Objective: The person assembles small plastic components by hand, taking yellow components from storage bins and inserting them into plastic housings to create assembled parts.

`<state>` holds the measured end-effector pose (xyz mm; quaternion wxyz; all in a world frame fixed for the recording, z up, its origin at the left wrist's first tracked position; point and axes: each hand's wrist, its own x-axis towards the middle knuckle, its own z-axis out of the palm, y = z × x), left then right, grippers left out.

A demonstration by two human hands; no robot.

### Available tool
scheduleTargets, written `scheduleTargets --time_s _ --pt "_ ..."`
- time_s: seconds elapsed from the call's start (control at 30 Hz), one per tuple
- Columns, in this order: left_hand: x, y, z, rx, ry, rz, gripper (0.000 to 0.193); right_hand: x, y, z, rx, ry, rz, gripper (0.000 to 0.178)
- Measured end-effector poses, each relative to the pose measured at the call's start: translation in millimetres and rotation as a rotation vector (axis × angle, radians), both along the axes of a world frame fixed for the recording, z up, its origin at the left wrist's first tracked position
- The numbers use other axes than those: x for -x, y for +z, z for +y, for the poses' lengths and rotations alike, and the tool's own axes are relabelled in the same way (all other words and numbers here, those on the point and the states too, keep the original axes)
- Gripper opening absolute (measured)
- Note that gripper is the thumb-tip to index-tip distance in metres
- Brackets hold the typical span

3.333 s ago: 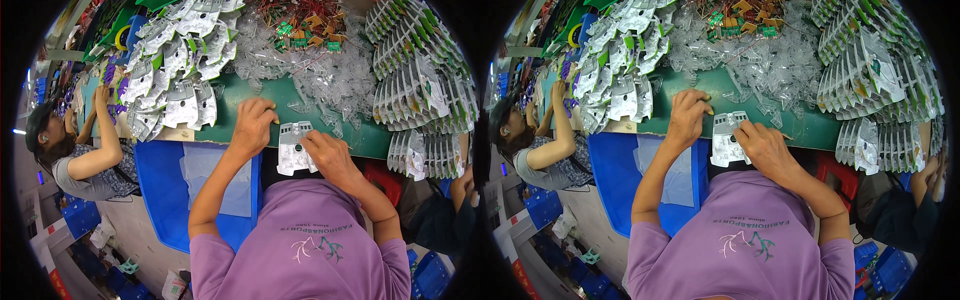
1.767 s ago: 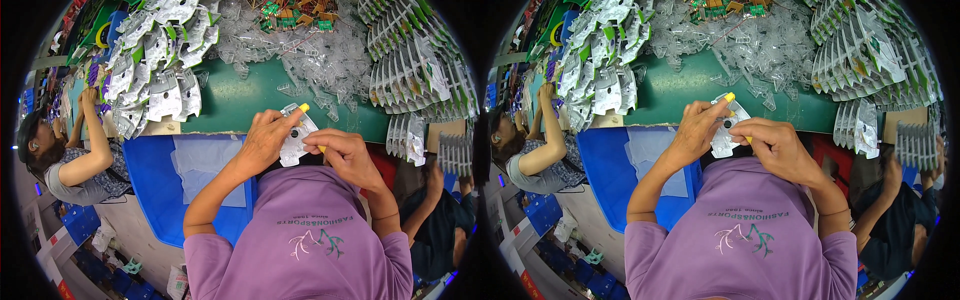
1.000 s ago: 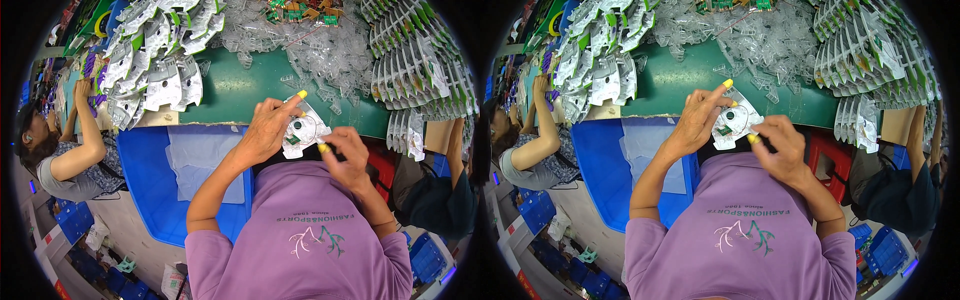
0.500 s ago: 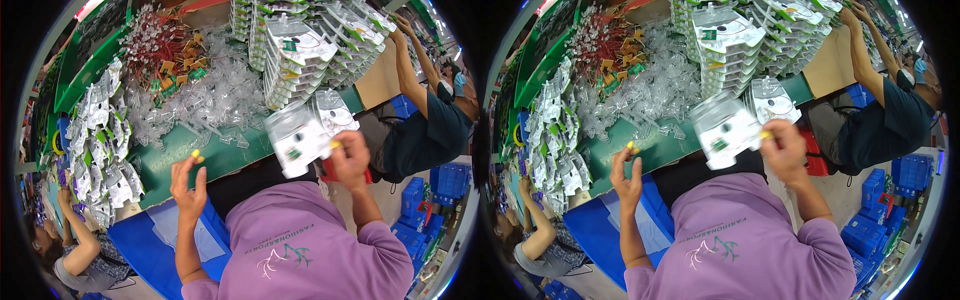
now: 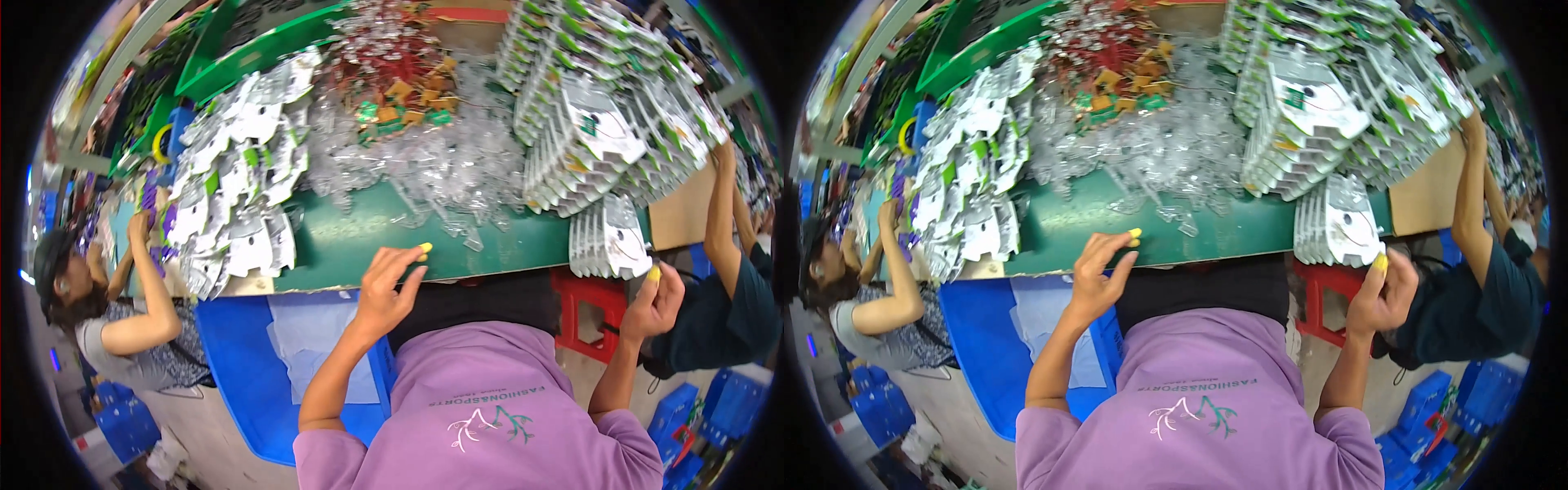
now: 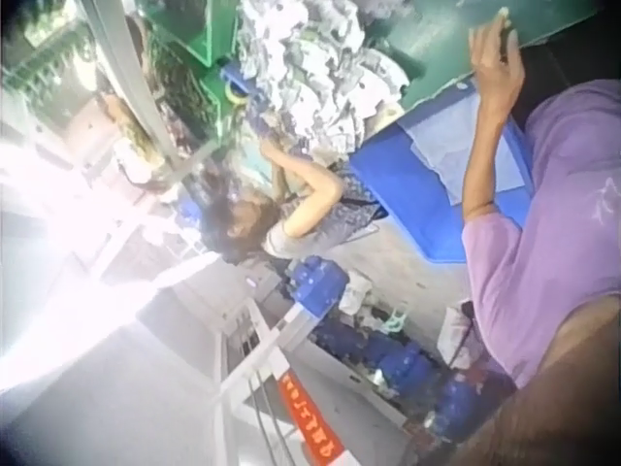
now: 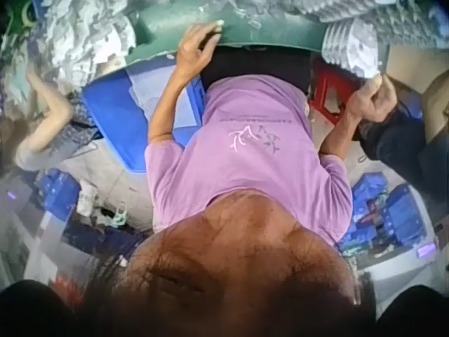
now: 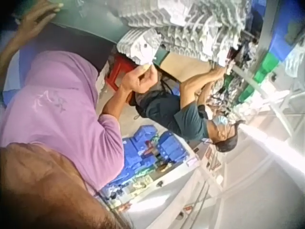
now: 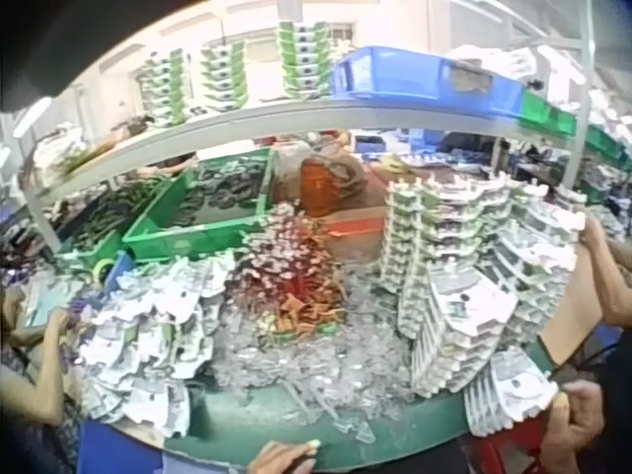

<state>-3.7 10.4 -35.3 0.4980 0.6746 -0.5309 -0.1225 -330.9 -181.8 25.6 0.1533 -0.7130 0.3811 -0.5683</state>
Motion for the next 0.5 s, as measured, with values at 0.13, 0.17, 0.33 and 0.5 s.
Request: scheduleTargets --time_s 0.13,0.17,0.33,0.5 --pt "0.6 -0.2 7.1 0.006 0.028 0.029 0.029 -92.2 22.7 31.9 0.126 0.41 0.235 0.022" --pt "0.1 -1.0 8.0 0.006 0.025 0.04 0.029 -123.2 28.5 34.7 0.133 0.474 0.404 0.027" --pt "-3.3 3.6 11.8 0.016 0.068 0.082 0.025 -268.9 -27.7 6.2 0.131 0.663 0.373 0.017" --pt "-15.4 -0.6 22.9 0.05 0.132 0.138 0.025 -301.8 -36.9 -18.7 0.294 0.6 0.629 0.014"
